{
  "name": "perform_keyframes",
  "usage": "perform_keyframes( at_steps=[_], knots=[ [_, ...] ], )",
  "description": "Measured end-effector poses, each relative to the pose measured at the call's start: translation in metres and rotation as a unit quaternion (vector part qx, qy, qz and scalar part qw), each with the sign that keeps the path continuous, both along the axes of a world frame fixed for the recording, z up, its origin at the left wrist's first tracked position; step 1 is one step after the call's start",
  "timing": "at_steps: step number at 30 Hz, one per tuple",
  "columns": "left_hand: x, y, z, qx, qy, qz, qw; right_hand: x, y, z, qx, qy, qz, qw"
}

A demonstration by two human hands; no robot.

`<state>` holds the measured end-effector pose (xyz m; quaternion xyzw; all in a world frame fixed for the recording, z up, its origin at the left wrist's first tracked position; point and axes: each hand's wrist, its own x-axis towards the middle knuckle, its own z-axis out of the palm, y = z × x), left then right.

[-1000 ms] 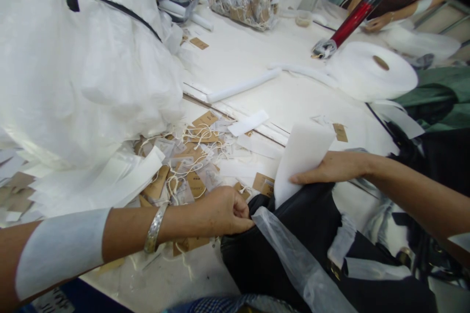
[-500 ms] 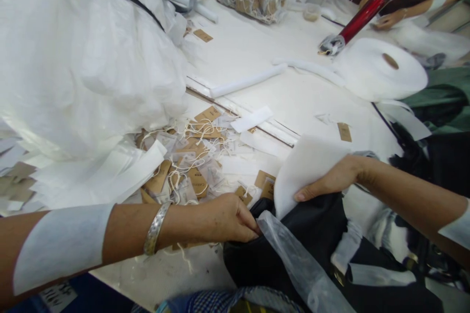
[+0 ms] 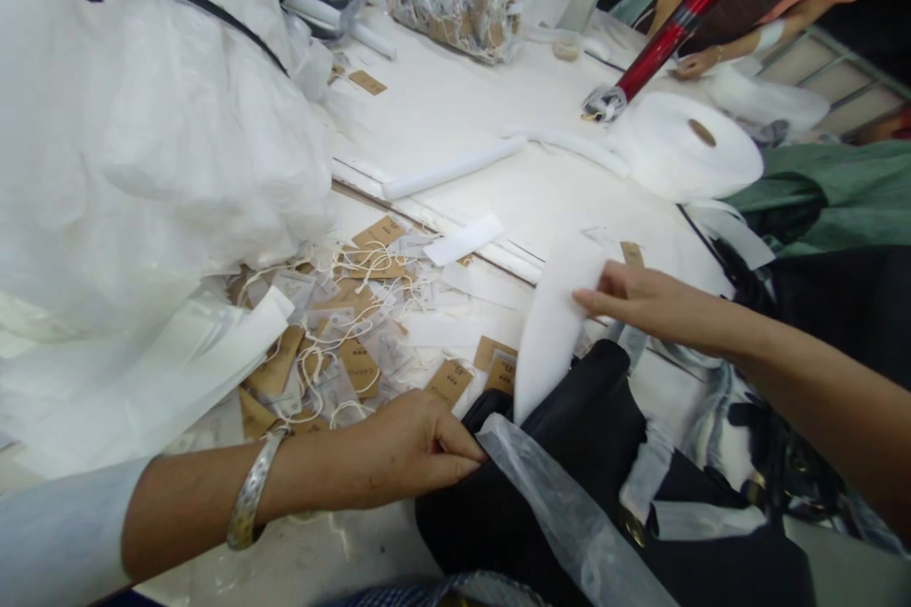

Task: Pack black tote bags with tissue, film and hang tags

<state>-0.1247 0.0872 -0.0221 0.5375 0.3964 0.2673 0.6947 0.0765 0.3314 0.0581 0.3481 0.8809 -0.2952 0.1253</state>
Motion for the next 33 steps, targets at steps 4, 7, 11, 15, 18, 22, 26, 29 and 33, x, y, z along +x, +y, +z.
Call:
perform_keyframes(
  at_steps=[4, 7, 11, 15, 18, 22, 26, 29, 33],
  knots=[
    [0.002, 0.002, -0.001, -0.002, 0.001, 0.003, 1.000, -0.017, -0.022, 0.011, 0.273, 0.143, 0.153, 0.939],
    [0.002, 0.001, 0.000, 0.003, 0.006, 0.005, 1.000, -0.030, -0.040, 0.002, 0.189, 0.119, 0.416, 0.881],
    [0.003, -0.003, -0.001, 0.019, 0.041, 0.021, 0.999, -0.035, -0.043, -0.008, 0.082, 0.031, 0.461, 0.883],
    [0.006, -0.003, -0.005, 0.021, 0.072, 0.037, 0.996, -0.032, -0.034, 0.000, -0.017, -0.055, 0.376, 0.925],
    [0.009, -0.003, -0.007, 0.016, 0.090, 0.052, 0.994, -0.034, -0.033, 0.001, -0.074, -0.122, 0.316, 0.938],
    [0.012, -0.002, -0.007, -0.002, 0.111, 0.068, 0.992, -0.040, -0.036, -0.007, -0.154, -0.161, 0.263, 0.939],
    [0.013, -0.001, -0.002, -0.022, 0.117, 0.076, 0.990, -0.041, -0.038, -0.013, -0.307, -0.162, 0.242, 0.906],
    [0.012, -0.001, 0.001, -0.028, 0.101, 0.073, 0.992, -0.040, -0.041, -0.015, -0.364, -0.154, 0.242, 0.886],
    [0.012, 0.000, 0.001, -0.039, 0.075, 0.042, 0.996, -0.036, -0.048, -0.021, -0.318, -0.116, 0.227, 0.913]
  ],
)
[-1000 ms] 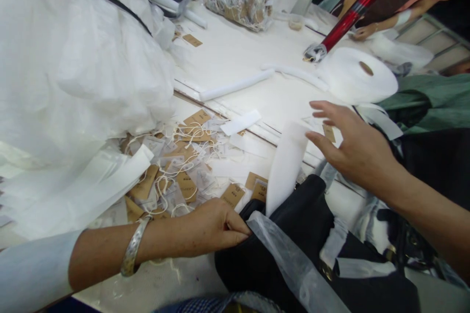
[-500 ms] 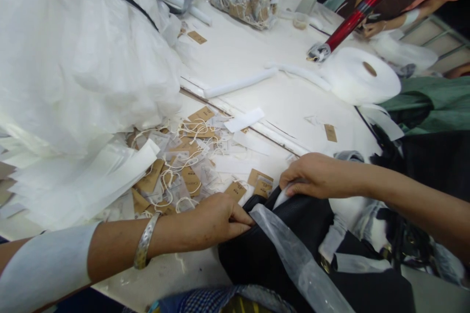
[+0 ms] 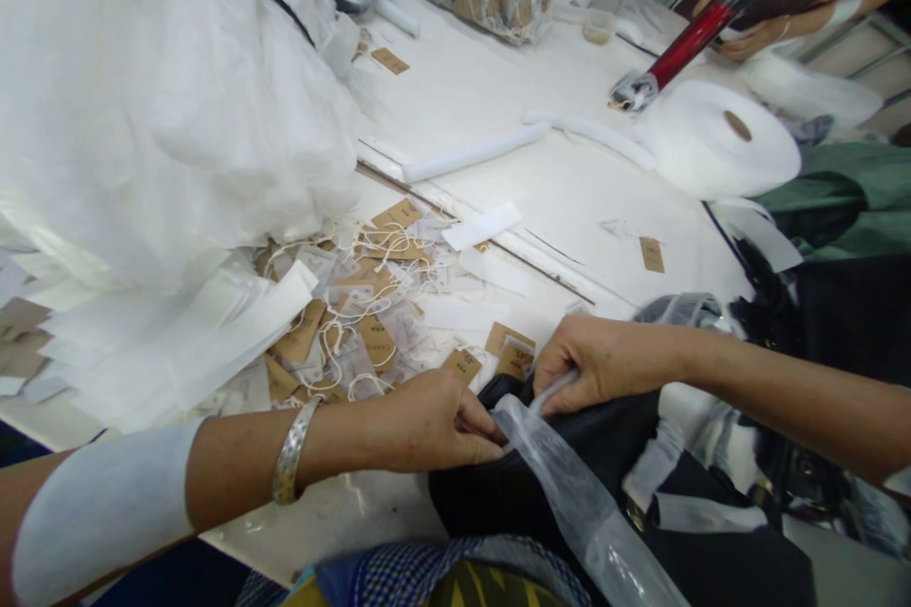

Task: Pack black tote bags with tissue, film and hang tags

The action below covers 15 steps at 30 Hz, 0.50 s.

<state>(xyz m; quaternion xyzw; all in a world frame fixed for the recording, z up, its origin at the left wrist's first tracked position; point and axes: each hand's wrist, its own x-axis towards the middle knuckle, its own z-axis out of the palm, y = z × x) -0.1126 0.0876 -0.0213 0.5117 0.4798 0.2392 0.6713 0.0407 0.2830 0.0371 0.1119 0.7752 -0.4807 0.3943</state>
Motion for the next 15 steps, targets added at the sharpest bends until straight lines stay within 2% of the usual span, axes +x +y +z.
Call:
perform_keyframes(
  at_steps=[5, 8, 11, 13, 15],
  knots=[
    [0.004, 0.000, -0.005, 0.005, 0.002, -0.004, 1.000, 0.006, -0.002, -0.004, -0.004, 0.037, -0.013, 0.999],
    [-0.002, -0.003, -0.001, 0.022, 0.039, 0.002, 0.999, 0.017, 0.002, -0.005, 0.094, 0.123, -0.001, 0.988],
    [-0.014, -0.007, 0.006, 0.061, 0.100, -0.029, 0.993, 0.035, 0.009, -0.007, 0.213, 0.208, -0.021, 0.954],
    [-0.020, -0.010, 0.009, 0.083, 0.134, -0.053, 0.986, 0.048, 0.013, -0.007, 0.244, 0.235, -0.053, 0.939],
    [-0.023, -0.010, 0.009, 0.094, 0.153, -0.073, 0.981, 0.058, 0.017, -0.005, 0.244, 0.251, -0.088, 0.933]
  ],
)
